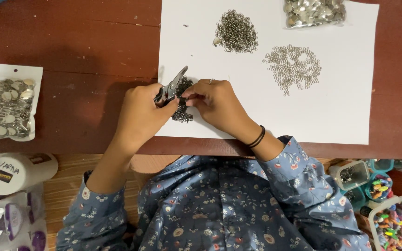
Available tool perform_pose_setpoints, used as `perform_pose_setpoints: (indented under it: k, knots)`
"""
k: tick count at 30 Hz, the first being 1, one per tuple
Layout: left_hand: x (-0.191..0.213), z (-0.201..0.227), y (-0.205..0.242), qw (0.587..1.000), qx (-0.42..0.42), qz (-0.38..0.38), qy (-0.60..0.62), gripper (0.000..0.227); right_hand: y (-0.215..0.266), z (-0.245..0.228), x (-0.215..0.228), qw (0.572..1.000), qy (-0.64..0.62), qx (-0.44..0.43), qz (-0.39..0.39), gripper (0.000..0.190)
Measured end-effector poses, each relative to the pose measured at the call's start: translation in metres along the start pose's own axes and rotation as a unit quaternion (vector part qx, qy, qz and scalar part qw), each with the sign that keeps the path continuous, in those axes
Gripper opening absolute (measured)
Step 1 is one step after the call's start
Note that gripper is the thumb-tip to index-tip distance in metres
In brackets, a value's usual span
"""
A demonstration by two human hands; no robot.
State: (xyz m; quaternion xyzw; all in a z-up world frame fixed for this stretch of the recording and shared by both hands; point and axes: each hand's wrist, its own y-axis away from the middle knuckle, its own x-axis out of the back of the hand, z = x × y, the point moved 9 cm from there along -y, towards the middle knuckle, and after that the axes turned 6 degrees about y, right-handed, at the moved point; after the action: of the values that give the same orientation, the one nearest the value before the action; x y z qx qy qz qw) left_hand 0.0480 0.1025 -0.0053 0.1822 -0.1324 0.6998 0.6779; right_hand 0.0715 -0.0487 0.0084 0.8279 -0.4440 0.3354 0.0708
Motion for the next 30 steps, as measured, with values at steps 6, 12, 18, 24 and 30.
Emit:
perform_pose_setpoints:
  k: [6, 12, 18, 24, 30]
  knots:
    - [0.001, 0.005, 0.006, 1.000, -0.003, 0.003, 0.025, 0.040, 0.004, 0.002, 0.000, 0.999, -0.030, -0.006, 0.015, 0.009]
    - [0.001, 0.012, 0.010, 1.000, -0.004, 0.002, 0.030, 0.033, 0.003, -0.008, 0.009, 0.999, -0.019, 0.012, 0.030, 0.005]
    - [-0.025, 0.039, 0.026, 0.985, 0.028, -0.054, 0.161, 0.021, 0.028, 0.003, 0.044, 0.995, -0.032, -0.022, 0.093, 0.003]
    - [-0.067, 0.052, 0.029, 0.982, 0.014, -0.094, 0.162, 0.017, 0.089, 0.052, 0.104, 0.977, -0.050, -0.086, 0.186, 0.007]
    - [-0.094, 0.097, 0.005, 0.986, -0.096, -0.104, 0.092, 0.021, 0.130, 0.049, 0.172, 0.951, 0.114, -0.084, 0.275, 0.014]
